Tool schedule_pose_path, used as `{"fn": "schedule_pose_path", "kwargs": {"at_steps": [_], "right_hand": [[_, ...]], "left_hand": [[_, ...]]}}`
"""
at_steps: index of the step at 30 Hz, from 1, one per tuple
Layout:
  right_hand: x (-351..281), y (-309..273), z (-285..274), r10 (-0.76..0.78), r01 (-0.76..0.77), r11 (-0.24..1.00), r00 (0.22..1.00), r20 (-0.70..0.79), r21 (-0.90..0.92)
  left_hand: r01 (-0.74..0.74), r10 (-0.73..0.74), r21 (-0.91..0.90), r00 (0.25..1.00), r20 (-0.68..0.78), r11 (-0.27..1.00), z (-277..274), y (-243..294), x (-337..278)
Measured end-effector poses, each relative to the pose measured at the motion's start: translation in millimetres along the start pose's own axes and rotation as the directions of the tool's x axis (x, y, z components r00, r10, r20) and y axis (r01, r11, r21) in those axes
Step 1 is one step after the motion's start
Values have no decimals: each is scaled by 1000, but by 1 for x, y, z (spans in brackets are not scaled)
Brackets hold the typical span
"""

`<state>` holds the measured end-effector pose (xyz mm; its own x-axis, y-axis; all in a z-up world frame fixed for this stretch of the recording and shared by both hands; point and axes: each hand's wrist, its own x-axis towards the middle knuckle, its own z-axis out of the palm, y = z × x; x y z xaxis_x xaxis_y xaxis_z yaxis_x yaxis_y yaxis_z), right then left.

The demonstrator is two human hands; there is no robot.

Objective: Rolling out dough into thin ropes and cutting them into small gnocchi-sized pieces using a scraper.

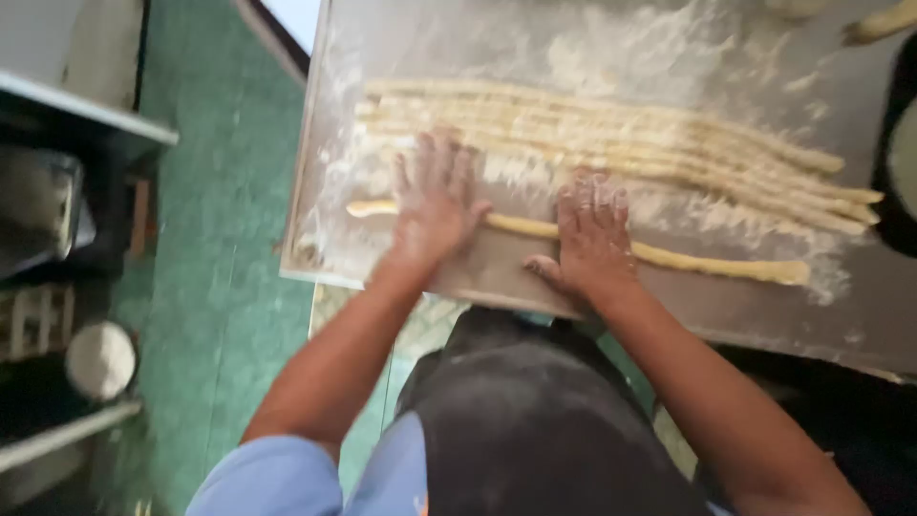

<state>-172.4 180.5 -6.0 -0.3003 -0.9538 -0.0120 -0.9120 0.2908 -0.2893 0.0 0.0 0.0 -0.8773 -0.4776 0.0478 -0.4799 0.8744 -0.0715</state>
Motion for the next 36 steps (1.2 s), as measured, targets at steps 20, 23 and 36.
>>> {"fn": "schedule_pose_path", "kwargs": {"at_steps": [20,23,36], "right_hand": [[-58,37,-9,8,1,999,975,221,-39],[-43,55,4,88,-87,996,989,117,-13],[-85,48,-29,42,-29,996,986,159,-85]], "left_hand": [[-96,147,-404,985,95,910,-17,115,10],[-30,42,-352,999,27,935,-24,118,29],[72,-49,-348,996,76,935,-25,136,-5]]}}
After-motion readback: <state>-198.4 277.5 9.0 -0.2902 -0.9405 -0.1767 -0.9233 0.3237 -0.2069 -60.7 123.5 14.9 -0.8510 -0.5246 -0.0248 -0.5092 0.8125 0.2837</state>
